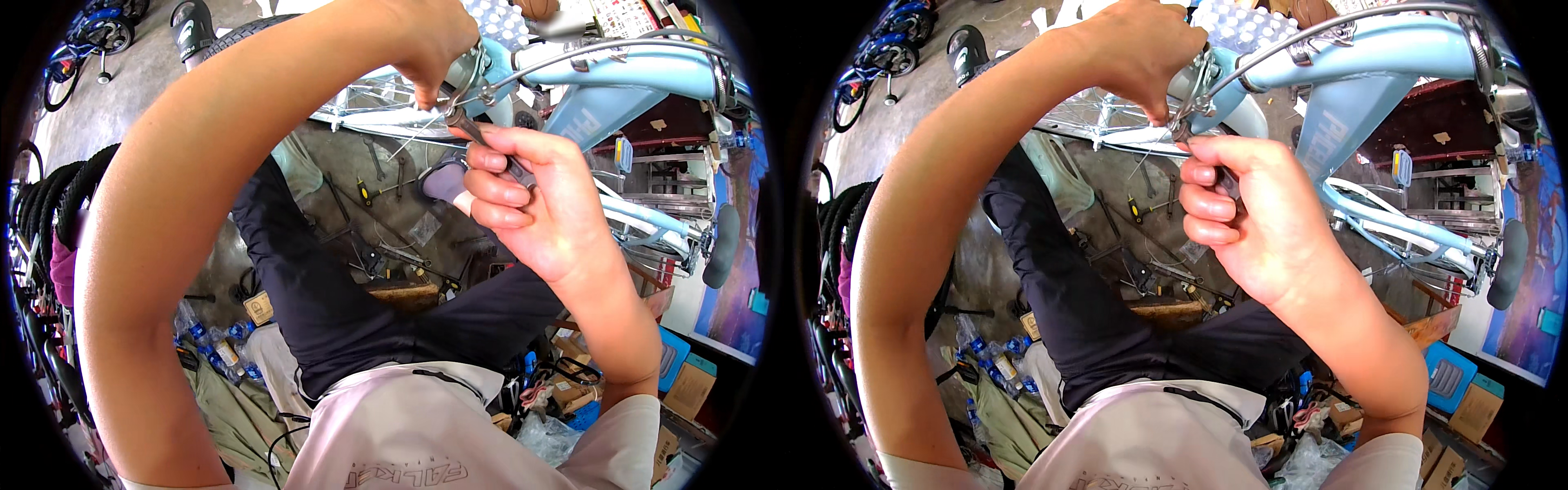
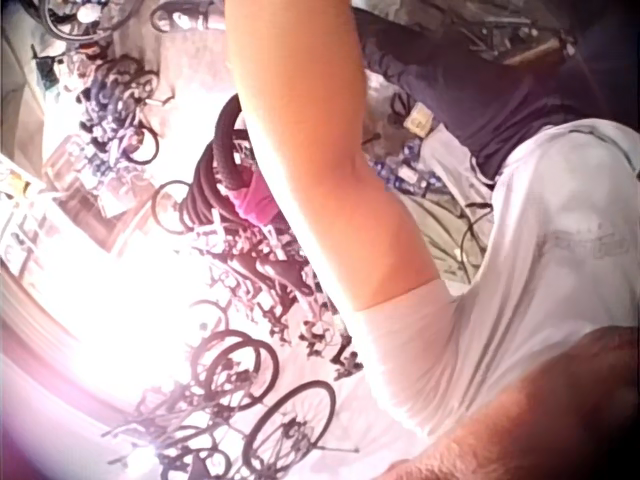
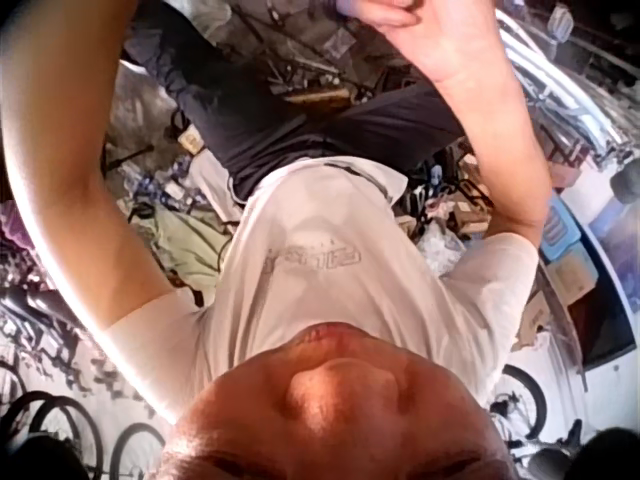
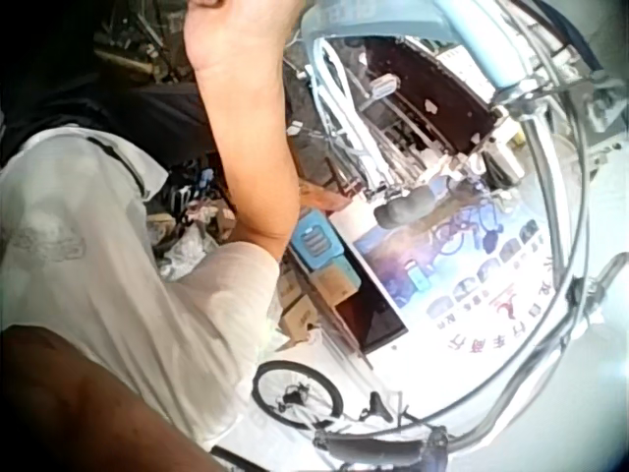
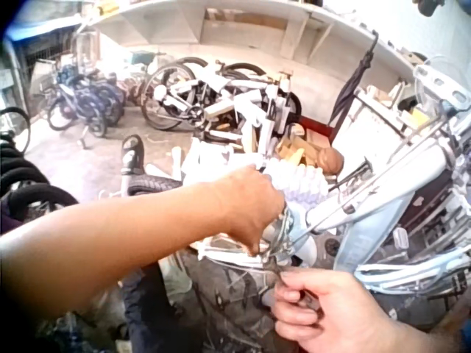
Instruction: The person sits on the floor and uses a wrench to tighten or loosen bolts on the front fork and wheel area of a light blue bicycle, then manipulates cables and components on the handlebars and front frame by hand and with the wrench.
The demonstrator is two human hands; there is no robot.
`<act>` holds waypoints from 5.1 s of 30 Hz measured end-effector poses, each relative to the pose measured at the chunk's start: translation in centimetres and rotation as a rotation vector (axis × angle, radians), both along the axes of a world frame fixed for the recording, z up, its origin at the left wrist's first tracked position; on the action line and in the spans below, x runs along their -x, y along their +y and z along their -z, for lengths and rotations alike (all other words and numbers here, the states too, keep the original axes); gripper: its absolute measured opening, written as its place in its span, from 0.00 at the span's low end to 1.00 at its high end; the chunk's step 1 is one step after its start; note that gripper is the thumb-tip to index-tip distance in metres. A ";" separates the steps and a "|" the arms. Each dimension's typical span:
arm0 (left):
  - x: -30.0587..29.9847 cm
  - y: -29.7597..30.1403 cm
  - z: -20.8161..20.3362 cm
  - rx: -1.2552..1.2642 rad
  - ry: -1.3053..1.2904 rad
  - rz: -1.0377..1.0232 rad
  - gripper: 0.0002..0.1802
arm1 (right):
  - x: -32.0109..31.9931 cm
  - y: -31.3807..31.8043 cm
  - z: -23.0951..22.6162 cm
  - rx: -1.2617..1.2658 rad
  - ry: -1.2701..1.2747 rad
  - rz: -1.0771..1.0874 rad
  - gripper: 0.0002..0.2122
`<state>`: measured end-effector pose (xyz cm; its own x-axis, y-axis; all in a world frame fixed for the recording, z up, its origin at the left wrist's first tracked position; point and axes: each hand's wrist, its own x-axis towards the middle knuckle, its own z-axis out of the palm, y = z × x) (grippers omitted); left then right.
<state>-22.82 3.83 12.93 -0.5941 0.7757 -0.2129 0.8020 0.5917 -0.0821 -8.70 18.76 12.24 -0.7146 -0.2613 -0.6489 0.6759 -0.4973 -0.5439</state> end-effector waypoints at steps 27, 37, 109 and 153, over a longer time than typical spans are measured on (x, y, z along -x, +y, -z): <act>-5.0 -3.5 20.9 -1.514 -0.596 -0.351 0.55 | -11.1 -2.2 10.7 -0.108 -0.172 -0.045 0.20; -0.9 -3.3 21.2 -1.479 -0.575 -0.038 0.56 | -13.1 -1.2 14.7 -0.123 -0.281 0.074 0.20; -3.3 -1.8 20.5 -1.565 -0.447 -0.325 0.37 | 1.0 -1.6 -3.3 -0.558 -0.013 -0.242 0.20; -2.7 -0.3 21.5 -1.691 -0.309 -0.342 0.28 | 1.1 -2.1 -2.4 -0.587 -0.071 -0.227 0.15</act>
<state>-20.10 3.51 -8.56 -0.8608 0.1036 0.4984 0.5000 -0.0112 0.8659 -9.84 16.63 14.66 -0.6331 0.0124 -0.7740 0.7739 0.0303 -0.6325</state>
